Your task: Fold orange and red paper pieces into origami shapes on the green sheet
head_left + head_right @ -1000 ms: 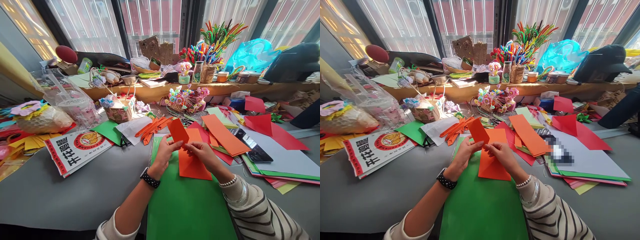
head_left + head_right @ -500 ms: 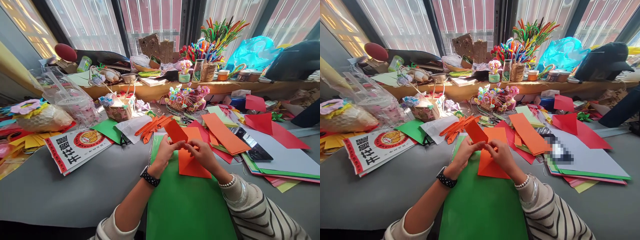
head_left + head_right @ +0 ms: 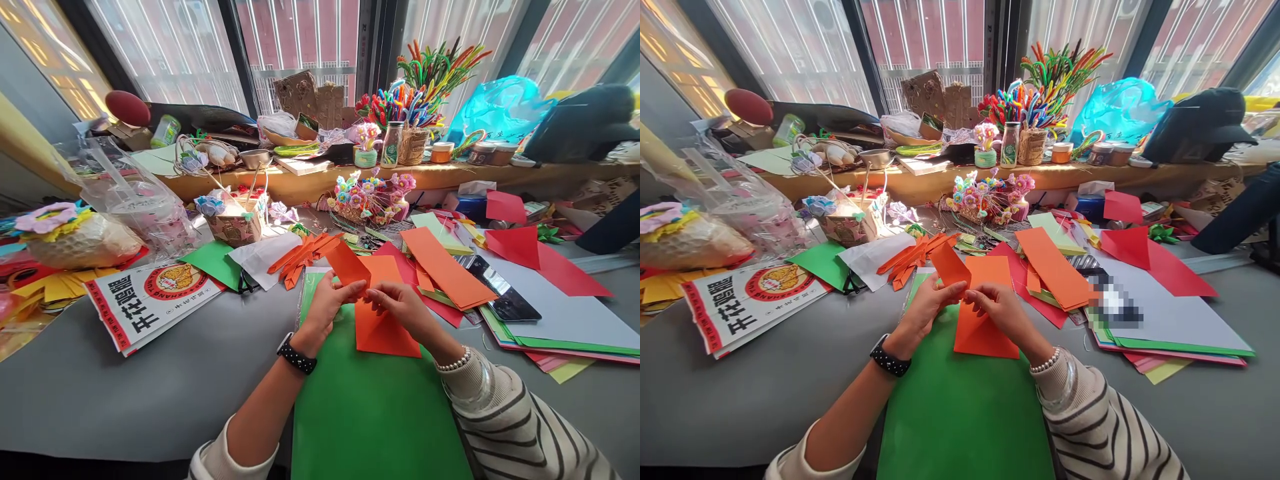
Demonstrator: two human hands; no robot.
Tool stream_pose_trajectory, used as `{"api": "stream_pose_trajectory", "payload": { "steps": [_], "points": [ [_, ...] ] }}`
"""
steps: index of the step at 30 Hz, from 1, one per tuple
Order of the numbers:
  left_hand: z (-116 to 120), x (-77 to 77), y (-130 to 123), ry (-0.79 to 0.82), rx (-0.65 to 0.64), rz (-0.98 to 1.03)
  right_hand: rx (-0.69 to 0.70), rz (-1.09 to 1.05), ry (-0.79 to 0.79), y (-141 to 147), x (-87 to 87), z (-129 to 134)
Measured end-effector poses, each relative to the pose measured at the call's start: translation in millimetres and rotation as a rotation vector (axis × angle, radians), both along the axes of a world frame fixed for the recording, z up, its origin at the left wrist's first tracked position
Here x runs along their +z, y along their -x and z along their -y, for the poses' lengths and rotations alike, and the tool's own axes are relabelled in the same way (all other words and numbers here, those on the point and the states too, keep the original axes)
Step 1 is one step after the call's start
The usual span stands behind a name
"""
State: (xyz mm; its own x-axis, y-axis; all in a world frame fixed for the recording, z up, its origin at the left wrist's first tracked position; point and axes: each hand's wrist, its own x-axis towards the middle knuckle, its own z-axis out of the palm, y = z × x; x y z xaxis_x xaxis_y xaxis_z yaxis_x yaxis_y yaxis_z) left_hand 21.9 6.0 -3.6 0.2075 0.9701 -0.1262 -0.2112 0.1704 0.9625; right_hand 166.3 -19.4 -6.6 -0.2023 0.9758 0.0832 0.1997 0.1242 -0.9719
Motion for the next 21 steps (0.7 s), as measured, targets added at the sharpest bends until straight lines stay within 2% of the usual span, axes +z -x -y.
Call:
{"api": "stream_pose_trajectory", "payload": {
  "steps": [7,12,21],
  "points": [
    [-0.2,0.6,-1.4,0.020,0.032,-0.008,-0.034,0.034,-0.062,2.3,-3.4,0.6],
    [1.1,0.2,-2.0,-0.079,0.058,0.044,-0.070,0.058,-0.133,5.7,-5.4,0.7],
    [2.3,1.8,-3.6,-0.133,0.092,0.063,0.010,-0.014,-0.043,6.4,-6.4,-0.6]
  ]
}}
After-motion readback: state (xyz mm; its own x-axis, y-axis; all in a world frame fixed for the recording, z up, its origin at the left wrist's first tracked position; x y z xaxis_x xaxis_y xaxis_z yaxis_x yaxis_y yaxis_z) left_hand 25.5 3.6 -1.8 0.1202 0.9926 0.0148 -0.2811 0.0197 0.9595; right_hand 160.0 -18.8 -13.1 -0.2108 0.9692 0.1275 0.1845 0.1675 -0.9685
